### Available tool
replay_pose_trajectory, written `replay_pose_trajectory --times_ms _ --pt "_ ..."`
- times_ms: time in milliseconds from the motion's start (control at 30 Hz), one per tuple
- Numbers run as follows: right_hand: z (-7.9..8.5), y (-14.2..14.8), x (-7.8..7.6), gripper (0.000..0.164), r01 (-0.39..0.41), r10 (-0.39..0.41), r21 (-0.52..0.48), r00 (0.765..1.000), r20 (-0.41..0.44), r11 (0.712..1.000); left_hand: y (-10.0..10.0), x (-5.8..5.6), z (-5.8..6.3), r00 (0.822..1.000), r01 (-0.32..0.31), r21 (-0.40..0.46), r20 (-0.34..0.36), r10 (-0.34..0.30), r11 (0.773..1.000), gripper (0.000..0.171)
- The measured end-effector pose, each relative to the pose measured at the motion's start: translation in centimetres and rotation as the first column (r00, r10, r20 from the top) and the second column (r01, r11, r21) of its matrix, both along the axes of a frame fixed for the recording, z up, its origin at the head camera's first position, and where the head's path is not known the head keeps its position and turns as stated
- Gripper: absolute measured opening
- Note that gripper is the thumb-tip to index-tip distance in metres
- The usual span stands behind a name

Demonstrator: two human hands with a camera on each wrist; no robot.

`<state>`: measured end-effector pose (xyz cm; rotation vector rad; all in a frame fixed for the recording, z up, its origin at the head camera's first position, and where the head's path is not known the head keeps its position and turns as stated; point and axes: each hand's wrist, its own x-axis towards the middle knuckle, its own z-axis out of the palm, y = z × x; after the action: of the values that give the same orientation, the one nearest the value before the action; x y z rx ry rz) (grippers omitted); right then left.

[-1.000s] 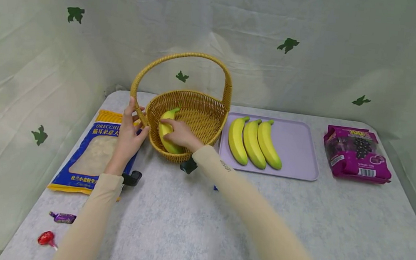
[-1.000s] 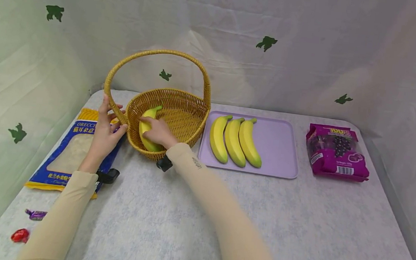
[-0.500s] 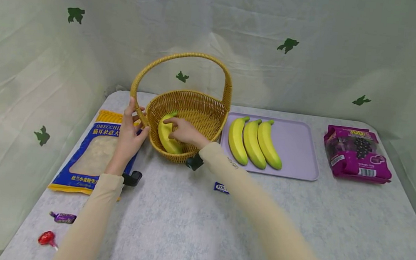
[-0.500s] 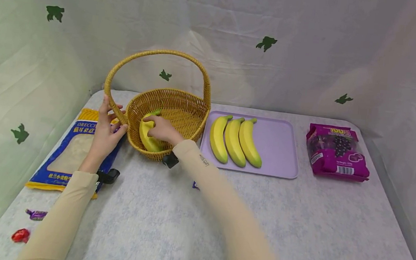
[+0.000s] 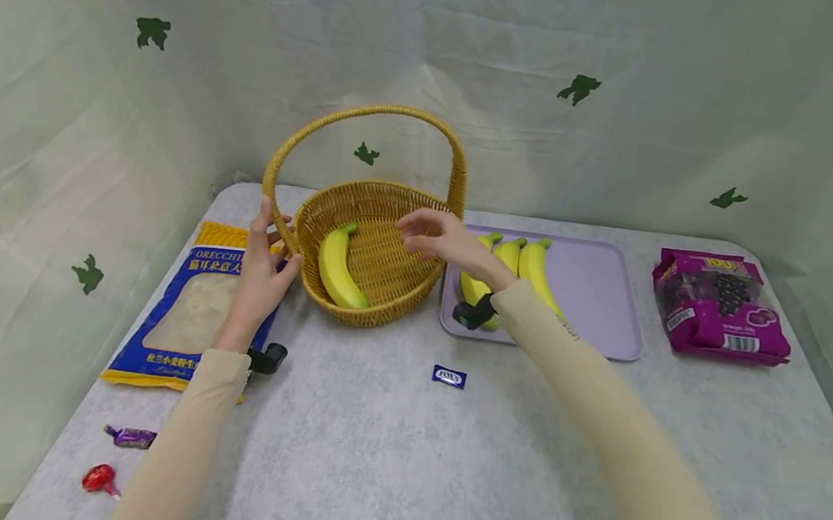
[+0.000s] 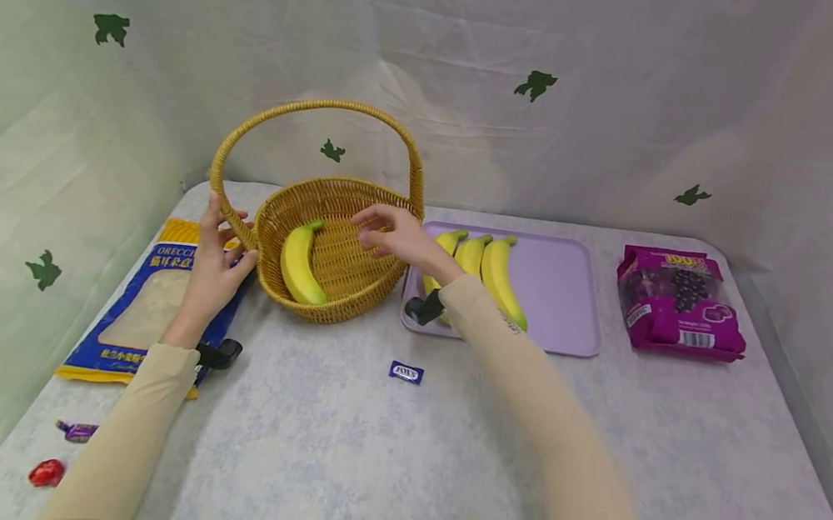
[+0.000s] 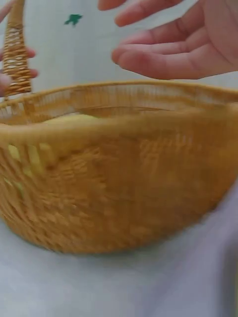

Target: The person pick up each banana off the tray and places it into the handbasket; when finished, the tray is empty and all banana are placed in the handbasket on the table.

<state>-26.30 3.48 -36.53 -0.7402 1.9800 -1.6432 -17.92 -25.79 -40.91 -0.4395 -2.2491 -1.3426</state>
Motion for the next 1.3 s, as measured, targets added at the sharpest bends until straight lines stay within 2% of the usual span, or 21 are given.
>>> replay_pose_trajectory --times_ms 133,300,500,633,800,967,1300 --pt "-0.3 4.2 -0.4 0.034 0.010 -0.010 0.012 1.000 -0.012 1.000 0.1 0.0 -0.1 1.000 0.000 0.001 -0.009 0.000 1.000 0.092" --pt "-1.2 9.6 -0.8 0.036 0.109 -0.109 0.051 0.994 -0.008 0.993 0.0 0.0 -0.1 1.000 -0.018 -0.017 0.002 0.018 1.000 0.093" --pt "-3.0 15.4 -0.5 0.042 0.227 -0.231 0.126 0.973 0.020 0.966 0.1 0.0 0.1 1.000 -0.021 -0.018 0.013 0.021 1.000 0.093" --pt "-4.0 18.0 -0.1 0.045 0.282 -0.290 0.164 0.957 0.027 0.945 0.2 0.0 0.1 0.999 -0.032 -0.021 0.026 0.033 0.999 0.092" --pt "-4.7 19.9 0.5 0.047 0.282 -0.292 0.209 0.956 0.021 0.936 0.3 0.1 0.2 0.998 -0.040 -0.023 0.040 0.041 0.999 0.092" --pt "-5.1 20.4 0.9 0.052 0.278 -0.286 0.258 0.958 -0.007 0.925 0.2 0.1 0.1 0.999 -0.031 -0.015 0.037 0.032 0.999 0.091" --pt "-5.8 20.2 1.2 0.063 0.153 -0.166 0.298 0.986 0.020 0.942 0.1 0.0 -0.1 0.999 -0.023 -0.021 0.032 0.023 1.000 0.091"
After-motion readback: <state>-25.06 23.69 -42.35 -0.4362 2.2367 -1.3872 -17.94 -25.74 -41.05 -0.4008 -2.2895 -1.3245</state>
